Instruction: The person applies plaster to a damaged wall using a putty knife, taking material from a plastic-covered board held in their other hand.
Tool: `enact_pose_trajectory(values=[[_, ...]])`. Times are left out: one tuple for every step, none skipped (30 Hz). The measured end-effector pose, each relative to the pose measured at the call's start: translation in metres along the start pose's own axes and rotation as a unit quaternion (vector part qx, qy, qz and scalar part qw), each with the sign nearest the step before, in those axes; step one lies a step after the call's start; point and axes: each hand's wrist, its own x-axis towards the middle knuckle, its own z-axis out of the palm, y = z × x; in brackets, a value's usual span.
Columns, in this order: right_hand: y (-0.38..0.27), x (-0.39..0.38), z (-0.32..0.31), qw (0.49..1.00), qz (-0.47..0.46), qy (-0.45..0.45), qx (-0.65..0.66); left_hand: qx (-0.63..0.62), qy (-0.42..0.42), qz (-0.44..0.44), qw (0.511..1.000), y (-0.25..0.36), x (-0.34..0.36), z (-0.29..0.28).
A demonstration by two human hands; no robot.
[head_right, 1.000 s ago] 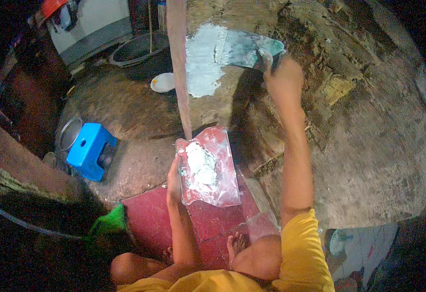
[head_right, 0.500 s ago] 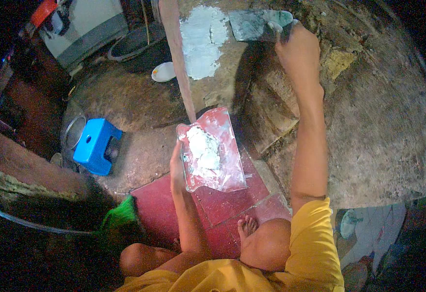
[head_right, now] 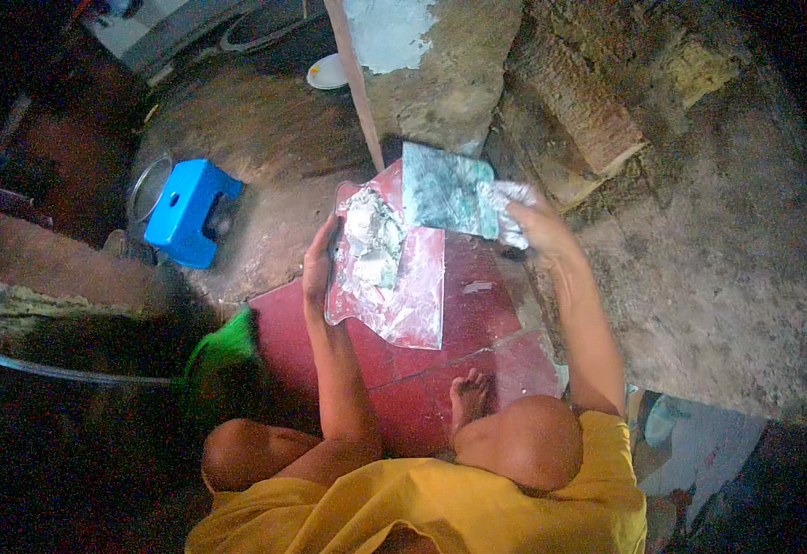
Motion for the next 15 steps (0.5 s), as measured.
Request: enact_pose_trajectory(values=[[0.015, 0.008, -0.004, 0.999, 0.016, -0.029, 0.018, -0.02, -0.005, -0.001, 1.0, -0.002, -0.001, 0.003], [0.028, 0.015, -0.006, 0.997, 0.032, -0.061, 0.039, -0.038, -0.009, 0.0, 0.999, -0.001, -0.003, 0.006], [0.038, 0.024, -0.011, 0.995, 0.04, -0.091, 0.015, -0.026, -0.002, 0.02, 0.999, -0.002, -0.002, 0.005], [0.046, 0.03, -0.016, 0.994, 0.024, -0.104, -0.002, -0.014, 0.005, 0.037, 0.999, -0.004, -0.001, 0.002], [0.049, 0.032, -0.018, 0.993, 0.01, -0.114, -0.021, -0.004, 0.011, 0.053, 0.999, -0.007, 0.0, -0.001], [0.051, 0.034, -0.019, 0.992, -0.004, -0.123, -0.038, -0.011, 0.012, 0.062, 0.998, -0.008, 0.0, -0.004], [0.057, 0.039, -0.028, 0.991, 0.028, -0.113, -0.061, -0.019, 0.013, 0.07, 0.997, -0.009, 0.0, -0.007], [0.057, 0.04, -0.033, 0.988, 0.035, -0.115, -0.095, -0.029, 0.015, 0.08, 0.996, -0.011, 0.002, -0.013], [0.058, 0.04, -0.036, 0.984, 0.041, -0.117, -0.129, -0.01, 0.049, 0.107, 0.993, -0.012, 0.005, -0.021], [0.059, 0.041, -0.04, 0.978, 0.047, -0.119, -0.163, -0.015, 0.048, 0.101, 0.994, -0.013, 0.006, -0.029], [0.065, 0.04, -0.045, 0.979, 0.033, -0.09, -0.177, -0.021, 0.046, 0.092, 0.994, -0.011, 0.002, -0.021], [0.074, 0.038, -0.049, 0.979, 0.019, -0.062, -0.191, -0.027, 0.044, 0.084, 0.995, -0.011, 0.0, -0.017], [0.082, 0.034, -0.052, 0.978, 0.005, -0.034, -0.204, -0.026, 0.062, 0.129, 0.989, -0.015, 0.003, -0.026], [0.075, 0.029, -0.048, 0.979, 0.116, -0.022, -0.166, 0.031, 0.094, 0.188, 0.977, -0.013, 0.0, -0.022], [0.066, 0.018, -0.041, 0.985, 0.124, 0.017, -0.122, 0.026, 0.094, 0.149, 0.984, -0.004, -0.004, -0.027]])
